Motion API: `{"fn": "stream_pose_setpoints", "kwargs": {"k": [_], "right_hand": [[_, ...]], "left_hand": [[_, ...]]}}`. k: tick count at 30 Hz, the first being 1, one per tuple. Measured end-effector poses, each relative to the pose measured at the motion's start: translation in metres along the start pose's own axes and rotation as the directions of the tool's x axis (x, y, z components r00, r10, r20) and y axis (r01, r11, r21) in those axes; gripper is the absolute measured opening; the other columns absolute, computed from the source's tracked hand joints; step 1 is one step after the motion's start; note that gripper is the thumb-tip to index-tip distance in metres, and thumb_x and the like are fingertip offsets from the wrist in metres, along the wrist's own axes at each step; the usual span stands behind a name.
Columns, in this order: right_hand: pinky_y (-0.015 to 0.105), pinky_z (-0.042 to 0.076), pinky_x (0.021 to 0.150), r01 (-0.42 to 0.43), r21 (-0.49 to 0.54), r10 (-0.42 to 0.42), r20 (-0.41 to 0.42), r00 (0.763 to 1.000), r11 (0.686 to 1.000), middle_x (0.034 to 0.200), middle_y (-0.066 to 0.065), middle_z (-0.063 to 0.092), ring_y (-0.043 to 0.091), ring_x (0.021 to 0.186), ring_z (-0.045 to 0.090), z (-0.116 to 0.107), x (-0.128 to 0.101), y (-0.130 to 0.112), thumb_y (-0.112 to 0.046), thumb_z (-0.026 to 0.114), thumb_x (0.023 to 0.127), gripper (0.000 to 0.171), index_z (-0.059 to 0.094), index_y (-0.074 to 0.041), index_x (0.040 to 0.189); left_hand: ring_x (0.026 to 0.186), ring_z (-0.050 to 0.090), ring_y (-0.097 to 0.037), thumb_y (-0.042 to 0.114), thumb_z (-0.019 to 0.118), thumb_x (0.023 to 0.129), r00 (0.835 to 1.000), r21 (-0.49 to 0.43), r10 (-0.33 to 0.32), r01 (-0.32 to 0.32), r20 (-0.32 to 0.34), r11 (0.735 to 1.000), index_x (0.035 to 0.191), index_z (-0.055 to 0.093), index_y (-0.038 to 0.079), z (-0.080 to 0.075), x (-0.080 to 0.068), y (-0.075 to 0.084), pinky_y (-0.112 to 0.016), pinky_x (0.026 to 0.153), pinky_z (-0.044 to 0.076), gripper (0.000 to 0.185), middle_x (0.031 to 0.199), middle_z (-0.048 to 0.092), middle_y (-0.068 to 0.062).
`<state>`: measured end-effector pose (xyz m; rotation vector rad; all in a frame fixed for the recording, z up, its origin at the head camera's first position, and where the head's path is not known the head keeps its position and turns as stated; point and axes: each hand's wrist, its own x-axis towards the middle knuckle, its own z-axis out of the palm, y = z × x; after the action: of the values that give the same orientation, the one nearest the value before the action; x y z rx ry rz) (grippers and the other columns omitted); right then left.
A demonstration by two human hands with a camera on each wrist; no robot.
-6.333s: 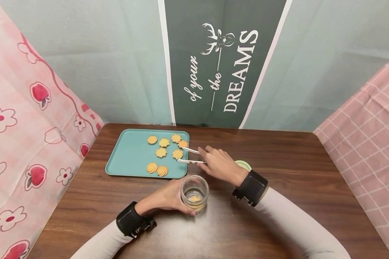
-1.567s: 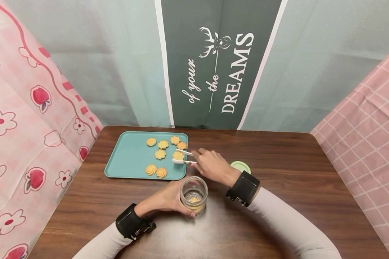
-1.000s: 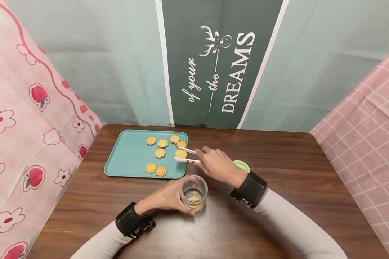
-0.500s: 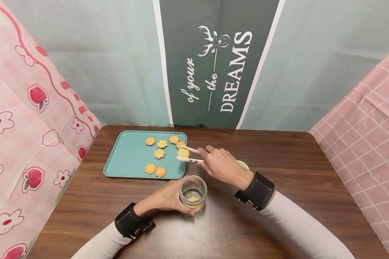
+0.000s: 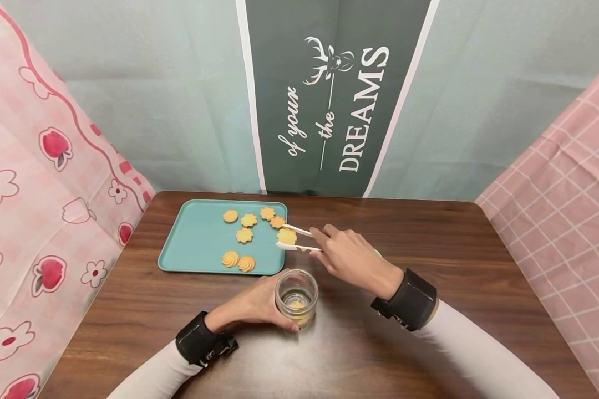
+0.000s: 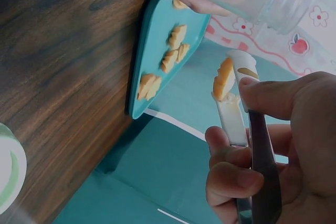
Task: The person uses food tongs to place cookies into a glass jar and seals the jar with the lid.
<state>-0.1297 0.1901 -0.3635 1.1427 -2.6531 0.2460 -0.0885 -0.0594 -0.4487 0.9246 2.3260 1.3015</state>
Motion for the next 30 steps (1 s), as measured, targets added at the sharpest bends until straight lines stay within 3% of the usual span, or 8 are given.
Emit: {"fn": "stream_pose_setpoints", "kwargs": {"k": [20,30], "right_hand": [[0.025,0.046,0.052,0.019,0.012,-0.019,0.003,1.0,1.0,0.089,0.004,0.058,0.005,0.054,0.045,-0.02,-0.021,-0.006,-0.024,0.079,0.096,0.048,0.066,0.0,0.136],[0.025,0.047,0.054,0.037,0.004,-0.036,-0.006,0.999,0.999,0.091,0.003,0.056,0.003,0.055,0.044,-0.03,-0.03,-0.012,-0.021,0.081,0.095,0.049,0.066,-0.001,0.136]], "left_hand": [[0.117,0.066,-0.013,0.031,0.103,0.063,1.0,-0.006,-0.006,0.006,-0.01,1.0,0.135,0.058,0.013,0.001,-0.001,0.001,-0.029,0.102,0.052,0.087,0.127,0.071,-0.001],[0.121,0.065,-0.012,0.03,0.103,0.064,1.0,0.007,-0.017,0.017,-0.007,1.0,0.143,0.056,0.015,0.0,0.0,0.002,-0.03,0.106,0.051,0.093,0.133,0.07,-0.001]]}}
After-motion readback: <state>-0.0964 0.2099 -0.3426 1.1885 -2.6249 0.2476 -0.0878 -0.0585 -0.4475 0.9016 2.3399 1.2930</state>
